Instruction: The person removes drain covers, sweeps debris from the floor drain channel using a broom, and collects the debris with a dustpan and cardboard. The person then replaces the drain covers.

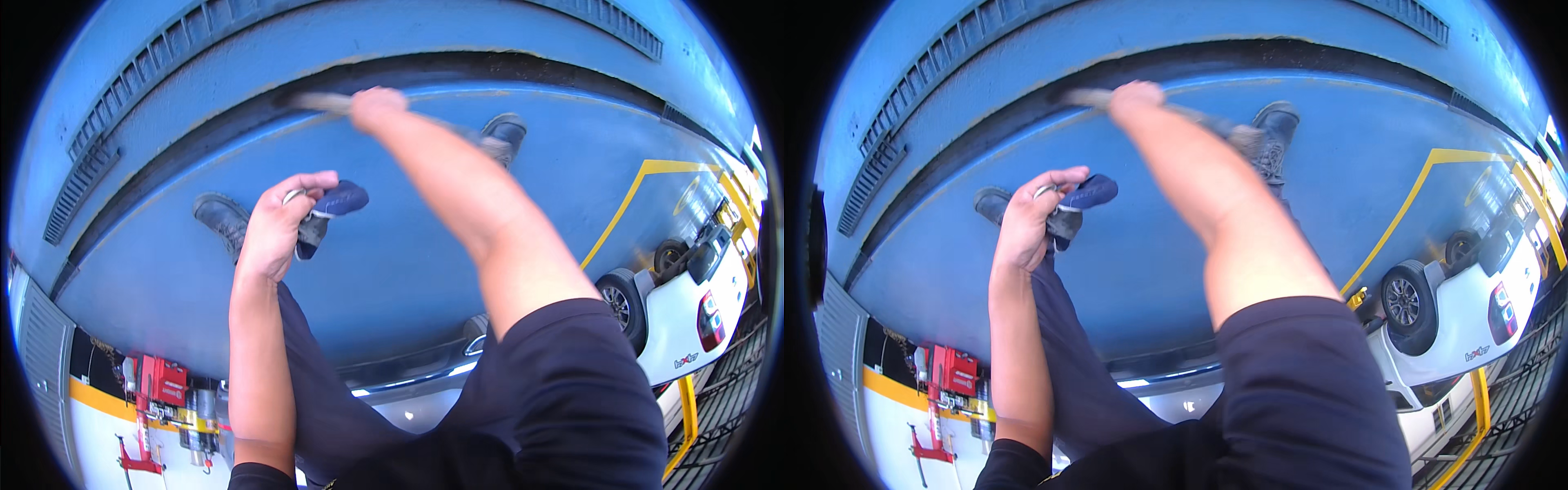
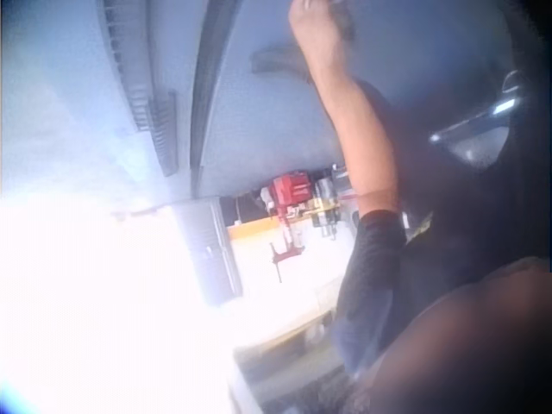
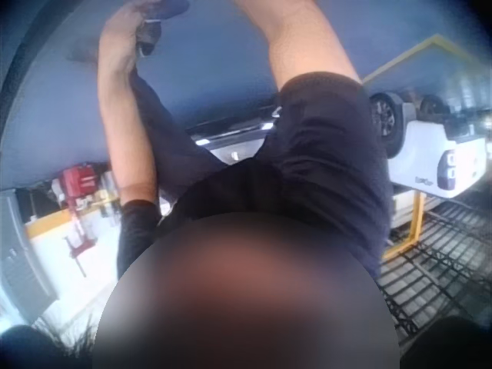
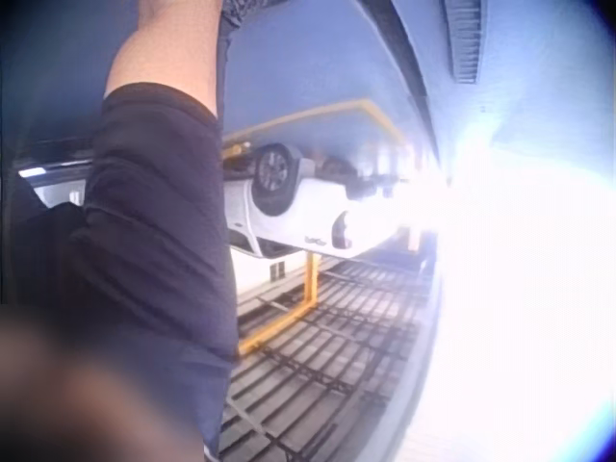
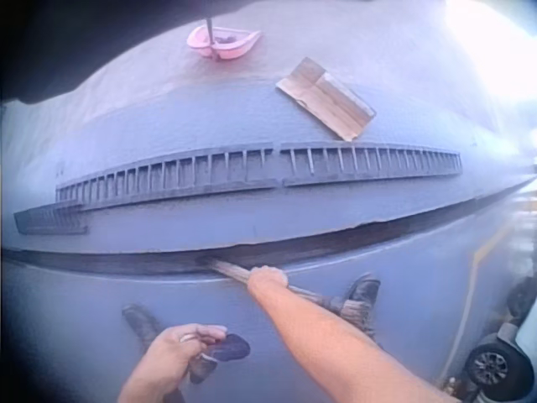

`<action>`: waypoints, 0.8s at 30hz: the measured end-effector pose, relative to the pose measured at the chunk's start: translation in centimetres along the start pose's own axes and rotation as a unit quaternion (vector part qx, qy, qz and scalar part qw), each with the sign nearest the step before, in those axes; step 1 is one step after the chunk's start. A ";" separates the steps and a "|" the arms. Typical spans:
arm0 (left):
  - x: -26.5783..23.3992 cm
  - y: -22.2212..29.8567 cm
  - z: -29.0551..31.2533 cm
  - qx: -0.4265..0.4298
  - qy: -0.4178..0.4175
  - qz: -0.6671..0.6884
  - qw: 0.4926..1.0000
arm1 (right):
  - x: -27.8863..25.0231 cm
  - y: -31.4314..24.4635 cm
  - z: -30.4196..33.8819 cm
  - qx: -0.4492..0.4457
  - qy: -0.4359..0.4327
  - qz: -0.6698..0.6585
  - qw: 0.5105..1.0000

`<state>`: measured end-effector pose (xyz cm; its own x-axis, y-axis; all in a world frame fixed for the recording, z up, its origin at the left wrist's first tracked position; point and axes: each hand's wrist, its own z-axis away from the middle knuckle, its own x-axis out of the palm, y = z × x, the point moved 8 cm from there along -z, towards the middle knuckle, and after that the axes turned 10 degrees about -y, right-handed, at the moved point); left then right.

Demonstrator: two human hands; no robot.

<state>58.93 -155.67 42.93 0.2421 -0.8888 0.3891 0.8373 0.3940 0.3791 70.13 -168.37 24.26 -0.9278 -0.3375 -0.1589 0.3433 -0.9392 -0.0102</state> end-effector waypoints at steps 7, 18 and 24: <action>1.0 0.1 -0.5 -0.028 -0.043 0.002 0.999 | -4.7 33.0 9.7 0.322 0.051 0.006 0.945; 0.5 1.6 -0.6 -0.016 0.005 -0.120 0.993 | -1.0 5.9 8.4 -0.046 -0.060 0.015 0.997; -0.6 1.1 -0.3 -0.021 0.034 -0.074 0.996 | -0.5 5.8 2.2 0.049 -0.004 -0.011 0.999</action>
<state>59.83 -154.78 42.81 0.1456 -0.9506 0.2740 0.8859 0.2486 0.3917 72.30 -173.82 26.48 -0.9361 -0.3175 -0.1513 0.3081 -0.9478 0.0826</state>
